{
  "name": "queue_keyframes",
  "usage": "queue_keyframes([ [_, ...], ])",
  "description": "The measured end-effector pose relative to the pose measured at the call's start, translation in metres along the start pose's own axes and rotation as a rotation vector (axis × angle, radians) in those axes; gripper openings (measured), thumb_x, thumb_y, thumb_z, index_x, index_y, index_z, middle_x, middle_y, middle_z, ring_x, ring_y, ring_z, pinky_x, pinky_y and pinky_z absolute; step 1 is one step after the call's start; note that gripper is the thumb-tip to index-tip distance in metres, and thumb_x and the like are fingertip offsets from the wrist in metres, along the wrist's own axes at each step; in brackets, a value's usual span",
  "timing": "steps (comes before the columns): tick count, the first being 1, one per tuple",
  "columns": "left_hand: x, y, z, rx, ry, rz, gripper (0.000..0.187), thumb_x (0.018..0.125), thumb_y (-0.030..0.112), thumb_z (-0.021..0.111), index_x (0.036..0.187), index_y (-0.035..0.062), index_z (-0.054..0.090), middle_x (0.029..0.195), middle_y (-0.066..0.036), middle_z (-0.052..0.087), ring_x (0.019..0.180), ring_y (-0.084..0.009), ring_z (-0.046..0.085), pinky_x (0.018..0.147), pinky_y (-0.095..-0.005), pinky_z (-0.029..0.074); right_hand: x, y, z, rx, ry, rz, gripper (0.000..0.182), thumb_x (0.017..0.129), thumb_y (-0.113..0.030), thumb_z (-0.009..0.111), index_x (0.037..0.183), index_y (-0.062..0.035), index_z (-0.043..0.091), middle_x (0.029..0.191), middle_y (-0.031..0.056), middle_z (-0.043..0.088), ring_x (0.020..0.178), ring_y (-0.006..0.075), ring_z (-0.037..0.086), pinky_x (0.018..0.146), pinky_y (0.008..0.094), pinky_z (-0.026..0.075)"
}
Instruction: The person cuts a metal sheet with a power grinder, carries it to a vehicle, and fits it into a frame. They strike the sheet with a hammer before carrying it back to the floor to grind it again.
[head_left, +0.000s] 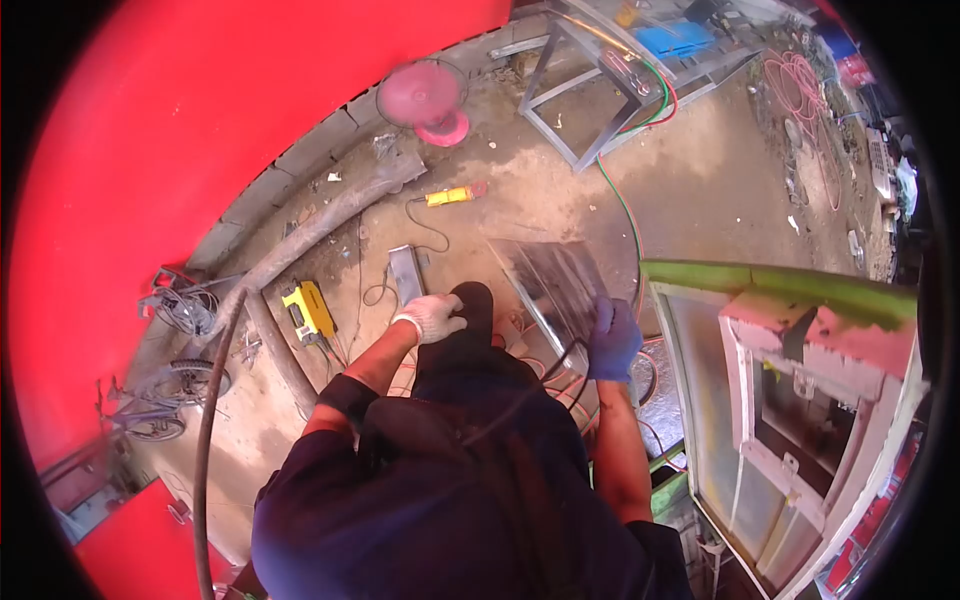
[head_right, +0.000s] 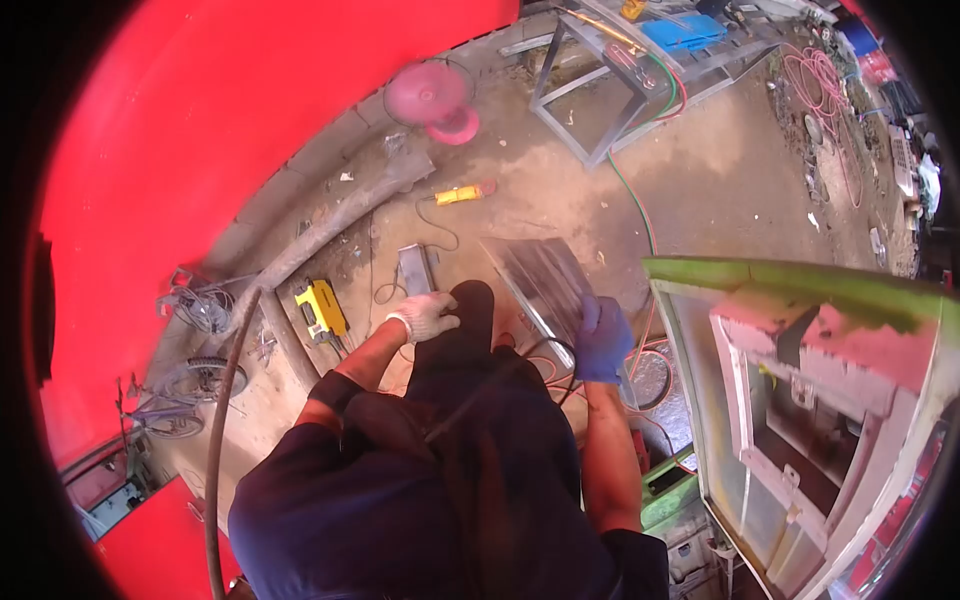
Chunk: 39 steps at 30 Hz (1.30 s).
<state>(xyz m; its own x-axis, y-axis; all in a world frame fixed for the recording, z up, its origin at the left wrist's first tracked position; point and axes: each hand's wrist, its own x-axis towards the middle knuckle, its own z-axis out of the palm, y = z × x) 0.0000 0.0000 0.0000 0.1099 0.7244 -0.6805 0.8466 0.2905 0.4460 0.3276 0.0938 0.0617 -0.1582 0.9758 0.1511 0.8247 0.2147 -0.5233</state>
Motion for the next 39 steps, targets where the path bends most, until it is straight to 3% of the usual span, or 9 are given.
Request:
queue_keyframes([
  [2,-0.003,-0.014,-0.001,-0.033,0.051,0.01,0.054,0.092,0.045,0.065,0.131,0.0088,0.064,0.121,-0.016,0.069,0.116,-0.0344,0.065,0.099,-0.0428,0.051,-0.015,0.013,0.007,0.021,0.031,0.084,0.024,0.103,-0.029,0.054,0.098,-0.0107,0.069,0.087,0.0131,0.067,0.081,0.0373,0.066,0.073,0.0472,0.051],
  [7,0.08,-0.014,-0.086,0.024,0.025,0.008,0.051,0.09,0.043,0.065,0.126,0.0056,0.066,0.122,-0.019,0.07,0.115,-0.0352,0.067,0.097,-0.0441,0.052,0.061,0.039,0.024,0.001,0.088,0.168,0.027,0.103,-0.032,0.055,0.09,-0.0105,0.067,0.084,0.0138,0.068,0.075,0.0388,0.066,0.069,0.0486,0.051],
  [13,0.241,-0.052,-0.138,0.23,-0.178,0.111,0.044,0.089,0.038,0.065,0.121,0.0086,0.068,0.114,-0.022,0.071,0.111,-0.0371,0.068,0.094,-0.0459,0.053,0.111,0.073,0.09,-0.25,0.017,0.319,0.036,0.101,-0.038,0.061,0.082,-0.008,0.062,0.074,0.0176,0.065,0.069,0.0401,0.065,0.063,0.0505,0.05],
  [15,0.295,-0.068,-0.147,0.261,-0.317,0.016,0.052,0.089,0.04,0.065,0.131,0.0086,0.064,0.121,-0.02,0.07,0.115,-0.0366,0.066,0.1,-0.0443,0.051,0.111,0.1,0.134,-0.221,0.05,0.389,0.034,0.1,-0.038,0.062,0.082,-0.0087,0.062,0.072,0.018,0.066,0.068,0.0407,0.066,0.062,0.0506,0.05],
  [17,0.344,-0.096,-0.138,0.233,-0.203,-0.117,0.054,0.089,0.042,0.067,0.132,0.0095,0.064,0.125,-0.021,0.069,0.118,-0.0362,0.065,0.102,-0.0437,0.05,0.125,0.11,0.16,-0.147,0.037,0.47,0.035,0.1,-0.039,0.062,0.083,-0.0086,0.062,0.072,0.0182,0.066,0.067,0.042,0.066,0.063,0.0519,0.05],
  [26,0.54,-0.244,-0.064,0.439,-0.121,-0.052,0.06,0.086,0.039,0.072,0.137,0.0114,0.06,0.127,-0.022,0.066,0.118,-0.0388,0.064,0.102,-0.0472,0.05,0.14,0.284,0.404,-0.103,-0.209,0.791,0.048,0.1,-0.051,0.053,0.087,-0.0065,0.067,0.084,0.0243,0.069,0.08,0.0478,0.066,0.072,0.0558,0.051],
  [34,0.692,-0.343,-0.004,0.56,-0.06,-0.091,0.106,0.076,0.031,0.08,0.161,0.0195,0.018,0.141,-0.024,0.055,0.132,-0.0449,0.05,0.108,-0.0518,0.045,0.132,0.396,0.575,-0.089,-0.148,0.884,0.056,0.101,-0.057,0.048,0.089,-0.0057,0.068,0.088,0.0257,0.069,0.087,0.0483,0.066,0.078,0.0564,0.051],
  [35,0.689,-0.332,0.007,0.58,0.08,-0.106,0.093,0.077,0.026,0.079,0.156,0.0117,0.031,0.13,-0.023,0.062,0.121,-0.0408,0.061,0.099,-0.0495,0.052,0.127,0.401,0.586,-0.078,-0.143,0.907,0.057,0.102,-0.057,0.048,0.09,-0.0056,0.068,0.089,0.0253,0.07,0.087,0.0481,0.066,0.078,0.0563,0.051],
  [39,0.667,-0.346,-0.011,0.534,0.053,-0.058,0.09,0.078,0.026,0.078,0.154,0.0101,0.033,0.128,-0.023,0.063,0.118,-0.0397,0.063,0.097,-0.0487,0.053,0.132,0.419,0.603,-0.094,-0.077,0.963,0.057,0.102,-0.057,0.046,0.093,-0.0059,0.07,0.092,0.0256,0.07,0.09,0.0476,0.067,0.081,0.0558,0.051],
])
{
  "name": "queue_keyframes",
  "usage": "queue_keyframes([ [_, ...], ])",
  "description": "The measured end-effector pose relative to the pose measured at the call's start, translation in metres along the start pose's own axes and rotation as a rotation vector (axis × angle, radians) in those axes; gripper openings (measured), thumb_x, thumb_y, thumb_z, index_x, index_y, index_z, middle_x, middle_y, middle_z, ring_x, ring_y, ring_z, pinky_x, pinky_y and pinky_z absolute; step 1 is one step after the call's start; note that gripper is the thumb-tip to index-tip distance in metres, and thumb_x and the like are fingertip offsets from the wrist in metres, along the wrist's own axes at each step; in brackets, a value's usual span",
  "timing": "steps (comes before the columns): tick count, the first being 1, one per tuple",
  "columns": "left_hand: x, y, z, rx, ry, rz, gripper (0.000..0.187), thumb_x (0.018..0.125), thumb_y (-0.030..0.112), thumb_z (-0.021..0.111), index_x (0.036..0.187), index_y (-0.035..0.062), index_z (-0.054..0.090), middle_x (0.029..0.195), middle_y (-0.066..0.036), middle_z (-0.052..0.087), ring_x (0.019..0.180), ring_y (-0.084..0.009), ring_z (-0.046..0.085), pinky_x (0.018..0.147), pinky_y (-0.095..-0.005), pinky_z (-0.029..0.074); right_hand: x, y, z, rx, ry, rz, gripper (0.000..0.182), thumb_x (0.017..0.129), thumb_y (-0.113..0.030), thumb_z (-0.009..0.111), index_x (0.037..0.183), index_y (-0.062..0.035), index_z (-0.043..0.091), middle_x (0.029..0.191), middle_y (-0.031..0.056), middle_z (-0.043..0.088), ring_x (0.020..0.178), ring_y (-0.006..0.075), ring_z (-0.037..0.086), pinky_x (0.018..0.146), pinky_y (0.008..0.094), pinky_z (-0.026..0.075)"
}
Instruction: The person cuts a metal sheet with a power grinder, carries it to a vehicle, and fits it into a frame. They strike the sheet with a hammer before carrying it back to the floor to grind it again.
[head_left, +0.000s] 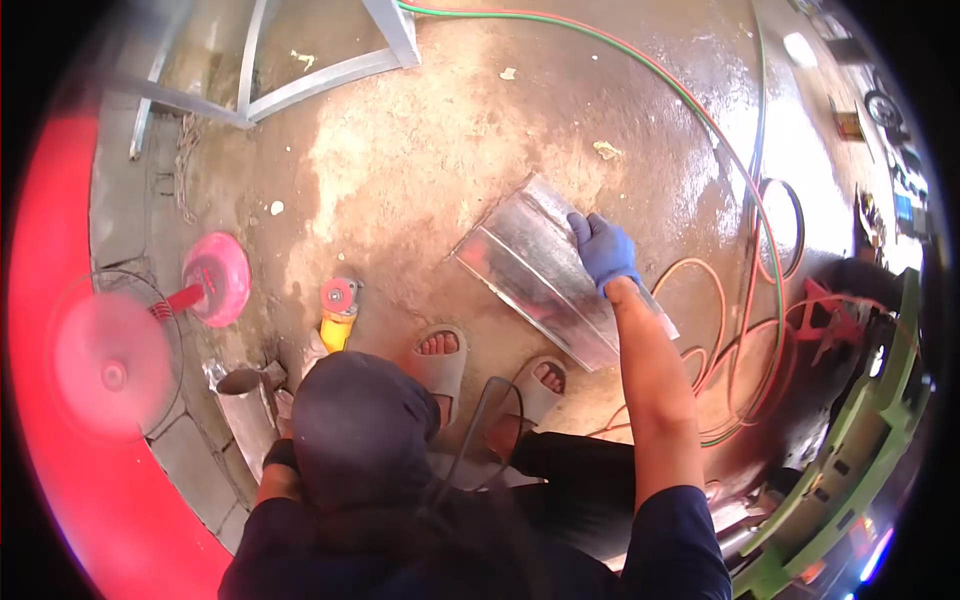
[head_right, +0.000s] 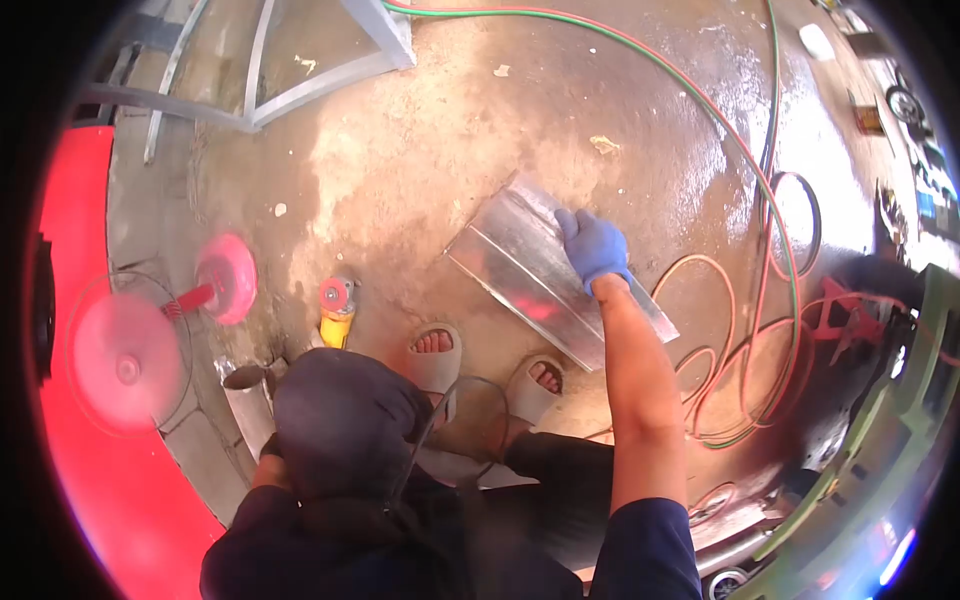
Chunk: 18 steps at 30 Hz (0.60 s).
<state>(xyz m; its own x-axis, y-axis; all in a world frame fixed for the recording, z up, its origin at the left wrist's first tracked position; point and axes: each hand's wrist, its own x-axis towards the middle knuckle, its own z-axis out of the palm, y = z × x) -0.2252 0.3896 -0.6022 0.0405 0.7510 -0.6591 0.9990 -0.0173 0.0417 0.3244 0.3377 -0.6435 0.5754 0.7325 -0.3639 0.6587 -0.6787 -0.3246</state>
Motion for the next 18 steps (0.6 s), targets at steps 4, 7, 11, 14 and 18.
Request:
queue_keyframes([
  [4,-0.004,-0.012,0.004,-0.036,0.044,0.064,0.087,0.078,0.026,0.078,0.152,0.0084,0.036,0.125,-0.022,0.065,0.115,-0.0385,0.065,0.095,-0.0479,0.055,-0.026,-0.001,0.006,0.041,0.031,0.003,0.056,0.102,-0.056,0.045,0.096,-0.0063,0.071,0.096,0.0261,0.071,0.095,0.0469,0.067,0.085,0.0547,0.051],
  [7,-0.005,-0.013,0.009,-0.077,0.082,0.139,0.085,0.079,0.026,0.078,0.151,0.0072,0.038,0.124,-0.022,0.065,0.113,-0.0376,0.066,0.093,-0.0473,0.055,-0.063,-0.013,-0.004,0.016,0.034,-0.054,0.053,0.102,-0.052,0.044,0.1,-0.0066,0.072,0.105,0.0252,0.071,0.1,0.0448,0.067,0.089,0.0528,0.052],
  [11,-0.001,0.003,0.006,-0.198,0.127,0.258,0.082,0.079,0.026,0.078,0.149,0.0056,0.04,0.121,-0.021,0.067,0.11,-0.0365,0.068,0.091,-0.0465,0.057,-0.099,-0.028,-0.011,-0.016,-0.002,-0.054,0.053,0.103,-0.051,0.043,0.104,-0.0065,0.071,0.106,0.0251,0.071,0.103,0.0444,0.067,0.091,0.052,0.052],
  [14,0.004,0.029,-0.003,-0.384,0.138,0.377,0.08,0.079,0.026,0.077,0.148,0.0043,0.042,0.119,-0.021,0.067,0.108,-0.0356,0.069,0.089,-0.0459,0.058,-0.115,-0.018,0.0,-0.018,0.026,-0.047,0.053,0.103,-0.051,0.042,0.107,-0.0063,0.07,0.108,0.025,0.071,0.105,0.044,0.067,0.092,0.0516,0.052],
  [18,0.016,0.066,-0.023,-0.948,-0.113,0.492,0.077,0.08,0.026,0.077,0.146,0.0027,0.045,0.117,-0.02,0.069,0.105,-0.0344,0.071,0.086,-0.0451,0.059,-0.118,-0.008,0.002,-0.02,0.028,-0.021,0.052,0.101,-0.05,0.044,0.109,-0.0063,0.07,0.107,0.0261,0.071,0.104,0.0444,0.067,0.093,0.0513,0.051],
])
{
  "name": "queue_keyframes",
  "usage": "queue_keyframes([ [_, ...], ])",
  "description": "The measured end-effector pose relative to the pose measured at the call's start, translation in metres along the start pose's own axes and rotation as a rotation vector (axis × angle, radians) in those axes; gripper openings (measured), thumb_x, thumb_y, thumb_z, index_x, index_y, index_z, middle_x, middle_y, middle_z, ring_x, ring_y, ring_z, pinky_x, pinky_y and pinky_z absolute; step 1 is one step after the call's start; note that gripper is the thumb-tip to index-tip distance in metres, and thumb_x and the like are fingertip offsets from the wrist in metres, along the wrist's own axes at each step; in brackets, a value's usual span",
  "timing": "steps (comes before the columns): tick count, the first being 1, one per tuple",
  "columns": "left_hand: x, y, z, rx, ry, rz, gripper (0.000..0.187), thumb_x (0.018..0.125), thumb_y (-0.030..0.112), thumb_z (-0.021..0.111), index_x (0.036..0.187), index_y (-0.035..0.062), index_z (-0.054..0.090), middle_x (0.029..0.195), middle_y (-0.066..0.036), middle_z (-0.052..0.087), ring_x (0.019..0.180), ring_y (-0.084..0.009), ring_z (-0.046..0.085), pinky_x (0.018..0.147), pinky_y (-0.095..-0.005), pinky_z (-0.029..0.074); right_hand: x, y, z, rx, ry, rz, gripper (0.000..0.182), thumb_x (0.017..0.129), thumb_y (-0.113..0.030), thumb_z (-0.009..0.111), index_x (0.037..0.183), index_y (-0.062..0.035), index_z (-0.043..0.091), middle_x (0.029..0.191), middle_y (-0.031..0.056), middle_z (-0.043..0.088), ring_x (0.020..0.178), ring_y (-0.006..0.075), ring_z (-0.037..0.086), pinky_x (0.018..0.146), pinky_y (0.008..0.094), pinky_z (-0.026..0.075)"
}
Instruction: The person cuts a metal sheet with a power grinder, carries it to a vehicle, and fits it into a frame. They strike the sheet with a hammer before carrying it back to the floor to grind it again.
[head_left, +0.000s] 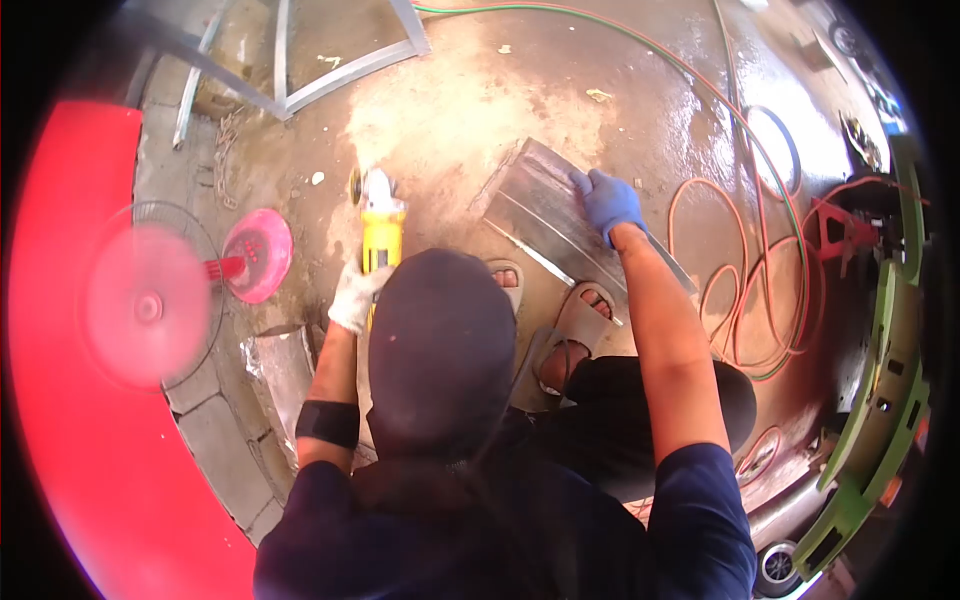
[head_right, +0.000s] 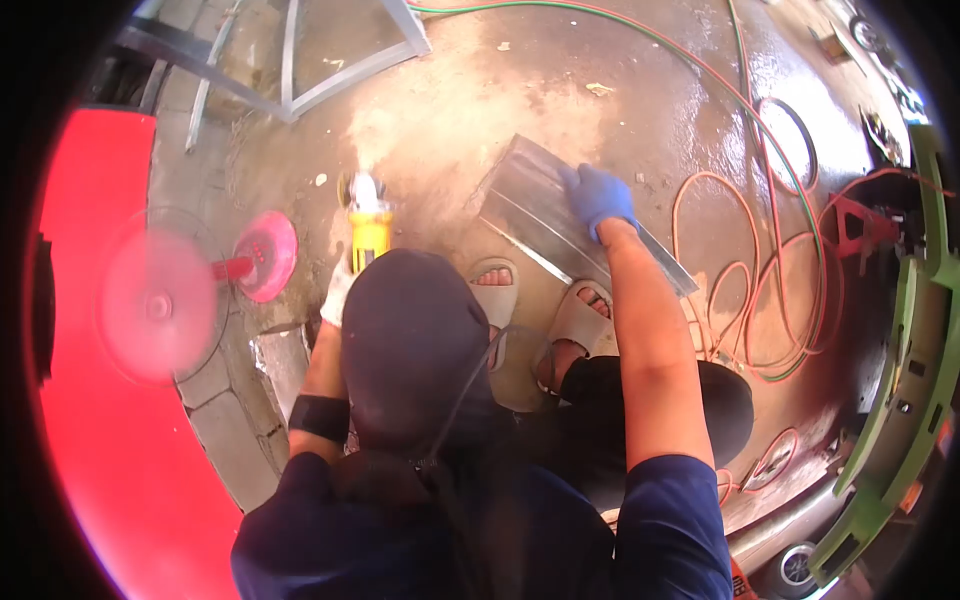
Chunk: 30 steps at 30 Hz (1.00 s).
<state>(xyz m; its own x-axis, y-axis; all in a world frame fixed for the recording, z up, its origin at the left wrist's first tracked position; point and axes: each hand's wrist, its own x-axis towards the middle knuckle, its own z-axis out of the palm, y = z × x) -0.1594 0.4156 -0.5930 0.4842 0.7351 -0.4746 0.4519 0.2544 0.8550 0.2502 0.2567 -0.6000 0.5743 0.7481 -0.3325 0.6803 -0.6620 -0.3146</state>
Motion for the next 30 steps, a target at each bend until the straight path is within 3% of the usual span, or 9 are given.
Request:
queue_keyframes([
  [3,0.011,0.043,0.017,-0.71,-0.265,0.033,0.064,0.082,0.02,0.077,0.136,-0.004,0.051,0.106,-0.015,0.07,0.087,-0.0255,0.072,0.075,-0.0379,0.061,0.013,0.013,0.014,0.013,0.066,0.077,0.047,0.1,-0.048,0.049,0.113,-0.0082,0.07,0.116,0.0255,0.069,0.108,0.0442,0.066,0.094,0.051,0.051],
  [6,0.051,0.091,0.043,-0.659,-0.479,0.099,0.058,0.081,0.019,0.079,0.13,-0.0028,0.057,0.102,-0.012,0.071,0.083,-0.0216,0.071,0.073,-0.0359,0.06,0.008,0.023,0.025,0.055,0.196,0.041,0.046,0.095,-0.048,0.059,0.122,-0.0116,0.069,0.128,0.0226,0.066,0.118,0.0416,0.062,0.099,0.0508,0.048],
  [8,0.09,0.093,0.069,-0.369,-0.322,0.063,0.05,0.08,0.021,0.08,0.122,0.0005,0.063,0.098,-0.01,0.072,0.082,-0.0196,0.071,0.071,-0.0355,0.059,-0.005,0.013,0.014,0.129,0.187,-0.004,0.061,0.085,-0.052,0.071,0.133,-0.0147,0.066,0.14,0.0182,0.059,0.127,0.0379,0.058,0.106,0.0499,0.044],
  [12,0.122,0.123,0.142,-0.294,-0.307,0.074,0.043,0.08,0.02,0.082,0.116,0.0033,0.065,0.093,-0.007,0.071,0.079,-0.017,0.07,0.068,-0.0338,0.057,-0.009,0.01,-0.001,0.293,0.134,-0.06,0.082,0.072,-0.06,0.08,0.139,-0.0167,0.063,0.145,0.0186,0.056,0.132,0.0367,0.055,0.111,0.0486,0.04],
  [14,0.135,0.124,0.182,-0.362,-0.113,0.108,0.04,0.082,0.02,0.081,0.115,0.0065,0.065,0.087,-0.003,0.069,0.072,-0.0164,0.068,0.063,-0.0323,0.056,-0.014,0.02,0.003,0.304,0.142,-0.167,0.088,0.065,-0.065,0.081,0.138,-0.0176,0.065,0.149,0.0202,0.051,0.134,0.0383,0.053,0.114,0.0482,0.038],
  [18,0.158,0.125,0.232,-0.513,-0.023,0.116,0.037,0.082,0.019,0.081,0.114,0.0071,0.065,0.089,-0.004,0.069,0.073,-0.0173,0.068,0.065,-0.0337,0.056,-0.026,0.012,-0.015,0.207,0.001,-0.189,0.085,0.065,-0.064,0.085,0.134,-0.0189,0.067,0.155,0.0216,0.044,0.138,0.0412,0.048,0.116,0.0491,0.035],
  [21,0.163,0.128,0.245,-0.658,0.13,0.119,0.035,0.081,0.017,0.081,0.11,0.0057,0.064,0.091,-0.005,0.068,0.078,-0.0193,0.067,0.072,-0.0359,0.055,-0.035,0.004,-0.016,0.057,0.032,-0.206,0.069,0.067,-0.066,0.077,0.127,-0.0311,0.071,0.148,0.0151,0.051,0.135,0.0387,0.049,0.11,0.053,0.036],
  [24,0.15,0.129,0.247,-0.665,0.178,0.121,0.035,0.082,0.016,0.081,0.109,0.0043,0.062,0.09,-0.006,0.067,0.077,-0.0203,0.067,0.071,-0.0363,0.055,-0.036,0.004,0.015,0.123,0.325,-0.212,0.059,0.074,-0.063,0.074,0.121,-0.0273,0.074,0.142,0.0128,0.053,0.129,0.0377,0.051,0.107,0.0538,0.036],
  [30,0.14,0.126,0.248,-0.742,0.153,0.162,0.032,0.078,0.009,0.083,0.102,0.0055,0.061,0.087,-0.004,0.066,0.072,-0.0177,0.066,0.069,-0.0331,0.056,-0.038,0.011,0.015,0.071,0.257,-0.281,0.053,0.081,-0.062,0.07,0.114,-0.0217,0.078,0.143,0.0123,0.053,0.128,0.0382,0.051,0.106,0.0531,0.036],
])
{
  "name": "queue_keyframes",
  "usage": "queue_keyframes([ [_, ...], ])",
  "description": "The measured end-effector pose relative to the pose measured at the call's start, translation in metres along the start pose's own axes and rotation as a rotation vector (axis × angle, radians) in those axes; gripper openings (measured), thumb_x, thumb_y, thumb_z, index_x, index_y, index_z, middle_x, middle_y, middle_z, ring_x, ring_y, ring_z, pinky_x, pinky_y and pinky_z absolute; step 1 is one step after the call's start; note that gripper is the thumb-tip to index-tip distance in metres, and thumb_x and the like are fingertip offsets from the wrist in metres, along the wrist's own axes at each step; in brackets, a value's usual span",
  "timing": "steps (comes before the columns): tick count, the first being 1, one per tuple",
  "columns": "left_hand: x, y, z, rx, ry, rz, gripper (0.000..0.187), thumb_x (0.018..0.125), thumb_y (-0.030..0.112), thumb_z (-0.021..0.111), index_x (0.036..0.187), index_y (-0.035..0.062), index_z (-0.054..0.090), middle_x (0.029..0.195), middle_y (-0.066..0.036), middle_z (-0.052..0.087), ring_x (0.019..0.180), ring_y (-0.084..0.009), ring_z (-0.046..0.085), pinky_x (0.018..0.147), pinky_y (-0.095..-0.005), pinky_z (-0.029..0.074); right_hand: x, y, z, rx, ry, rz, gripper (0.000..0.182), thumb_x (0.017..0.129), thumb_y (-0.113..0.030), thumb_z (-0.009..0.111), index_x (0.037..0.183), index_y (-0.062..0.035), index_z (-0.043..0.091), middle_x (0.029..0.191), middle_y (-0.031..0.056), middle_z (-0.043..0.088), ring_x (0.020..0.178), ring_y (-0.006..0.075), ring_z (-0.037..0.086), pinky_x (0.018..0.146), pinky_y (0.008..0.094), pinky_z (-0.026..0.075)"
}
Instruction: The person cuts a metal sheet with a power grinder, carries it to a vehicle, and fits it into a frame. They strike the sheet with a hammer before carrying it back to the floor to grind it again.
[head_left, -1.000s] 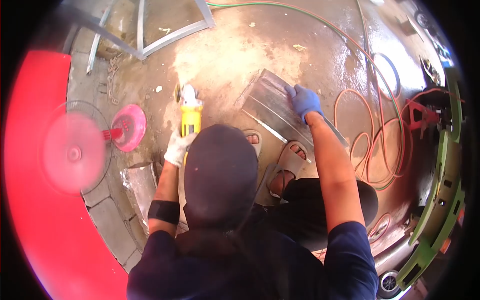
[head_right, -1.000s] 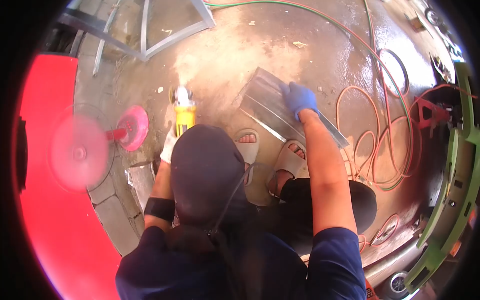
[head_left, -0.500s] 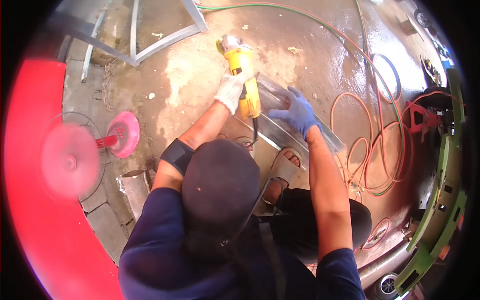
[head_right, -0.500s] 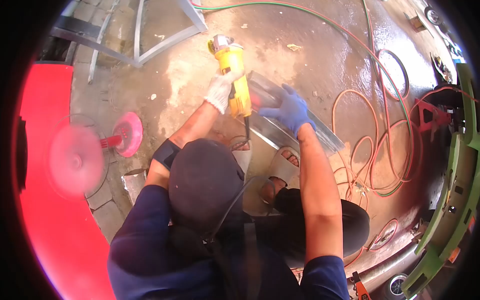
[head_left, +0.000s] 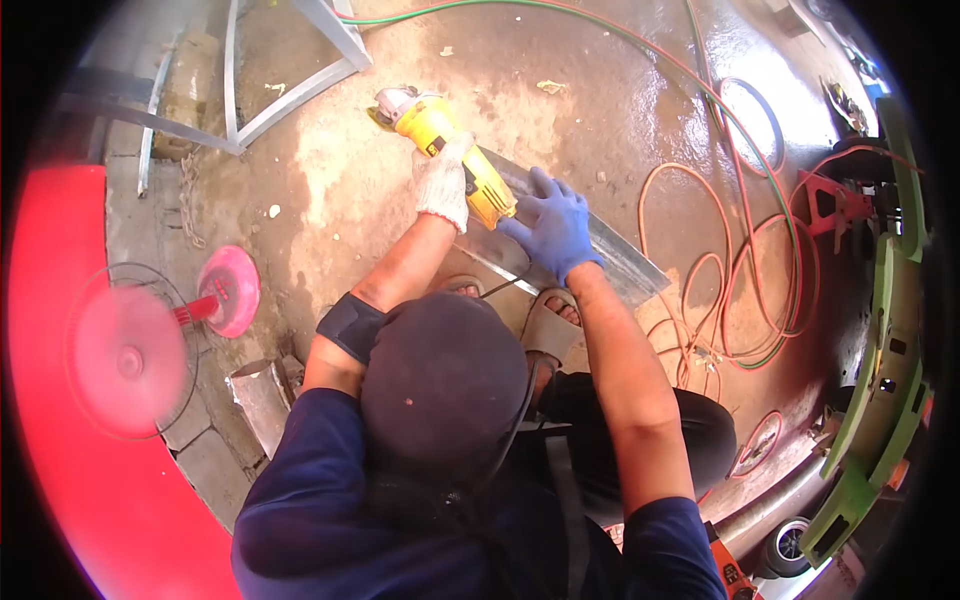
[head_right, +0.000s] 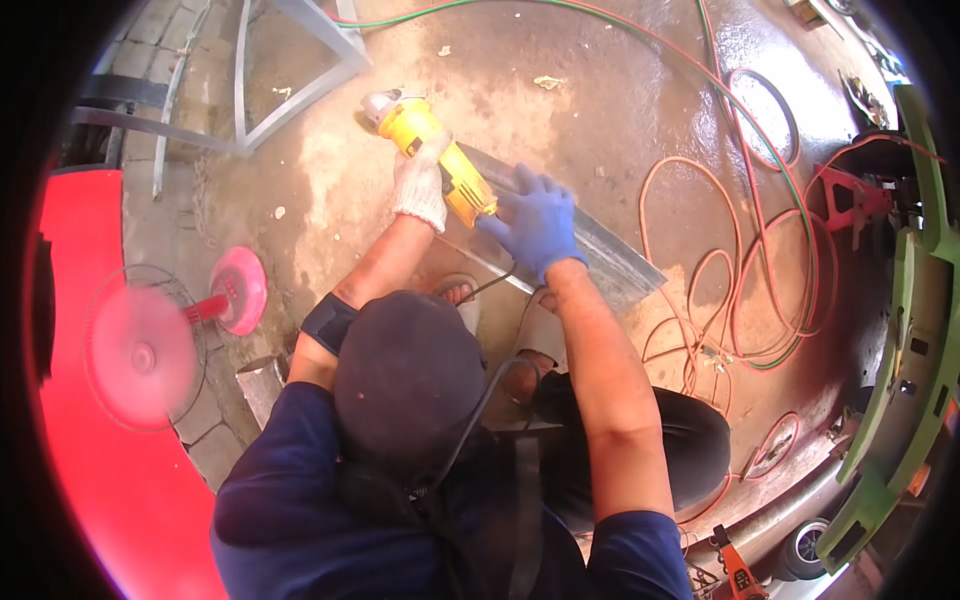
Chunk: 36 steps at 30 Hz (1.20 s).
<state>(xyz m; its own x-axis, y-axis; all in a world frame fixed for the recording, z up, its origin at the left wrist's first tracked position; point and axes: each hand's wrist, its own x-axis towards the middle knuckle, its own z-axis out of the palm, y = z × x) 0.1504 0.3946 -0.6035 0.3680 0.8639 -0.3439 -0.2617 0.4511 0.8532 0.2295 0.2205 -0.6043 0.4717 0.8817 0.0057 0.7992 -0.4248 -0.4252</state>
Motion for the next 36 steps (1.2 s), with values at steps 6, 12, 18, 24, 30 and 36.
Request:
queue_keyframes([
  [6,-0.01,0.007,-0.001,0.052,-0.066,0.002,0.035,0.08,0.011,0.081,0.107,0.0038,0.061,0.09,-0.006,0.067,0.075,-0.0191,0.068,0.069,-0.0348,0.057,-0.004,0.004,-0.011,0.097,-0.027,-0.031,0.055,0.081,-0.066,0.071,0.11,-0.0208,0.08,0.143,0.0133,0.054,0.129,0.038,0.051,0.105,0.0523,0.038],
  [12,-0.018,0.011,-0.003,0.223,-0.141,0.098,0.04,0.082,0.012,0.08,0.114,0.0015,0.059,0.094,-0.009,0.068,0.079,-0.0205,0.069,0.07,-0.0349,0.058,-0.006,-0.013,-0.011,-0.015,0.021,0.025,0.059,0.074,-0.066,0.076,0.116,-0.024,0.078,0.142,0.0117,0.056,0.129,0.0363,0.051,0.108,0.0509,0.035],
  [18,-0.016,0.02,-0.008,0.281,-0.223,0.231,0.043,0.082,0.011,0.081,0.117,0.0015,0.057,0.093,-0.008,0.068,0.079,-0.0195,0.069,0.068,-0.0339,0.058,-0.005,-0.021,-0.01,-0.039,0.065,0.016,0.07,0.069,-0.067,0.078,0.126,-0.0258,0.073,0.143,0.0122,0.054,0.129,0.0366,0.05,0.108,0.0517,0.032],
  [24,-0.011,0.01,-0.007,0.15,-0.163,0.012,0.045,0.082,0.012,0.082,0.119,0.0021,0.057,0.095,-0.008,0.069,0.081,-0.0186,0.069,0.069,-0.0337,0.058,-0.015,-0.024,-0.001,-0.113,0.149,-0.061,0.071,0.074,-0.063,0.077,0.13,-0.0189,0.07,0.142,0.0129,0.054,0.128,0.0376,0.05,0.107,0.0509,0.032],
  [30,-0.007,0.029,-0.033,0.276,-0.223,0.08,0.051,0.08,0.014,0.082,0.123,0.0025,0.057,0.097,-0.009,0.069,0.082,-0.0191,0.069,0.072,-0.0342,0.058,-0.006,-0.013,-0.009,0.012,0.048,0.017,0.071,0.081,-0.06,0.074,0.137,-0.0157,0.064,0.142,0.0164,0.056,0.129,0.0373,0.054,0.108,0.0505,0.039],
  [36,-0.02,0.038,-0.13,0.894,-0.336,0.39,0.07,0.072,0.03,0.086,0.127,-0.0017,0.055,0.098,-0.013,0.072,0.086,-0.0199,0.07,0.079,-0.0369,0.058,0.051,-0.022,-0.05,0.227,-0.264,0.276,0.085,0.084,-0.069,0.068,0.144,-0.0094,0.055,0.139,0.024,0.058,0.126,0.0422,0.058,0.105,0.0477,0.046],
])
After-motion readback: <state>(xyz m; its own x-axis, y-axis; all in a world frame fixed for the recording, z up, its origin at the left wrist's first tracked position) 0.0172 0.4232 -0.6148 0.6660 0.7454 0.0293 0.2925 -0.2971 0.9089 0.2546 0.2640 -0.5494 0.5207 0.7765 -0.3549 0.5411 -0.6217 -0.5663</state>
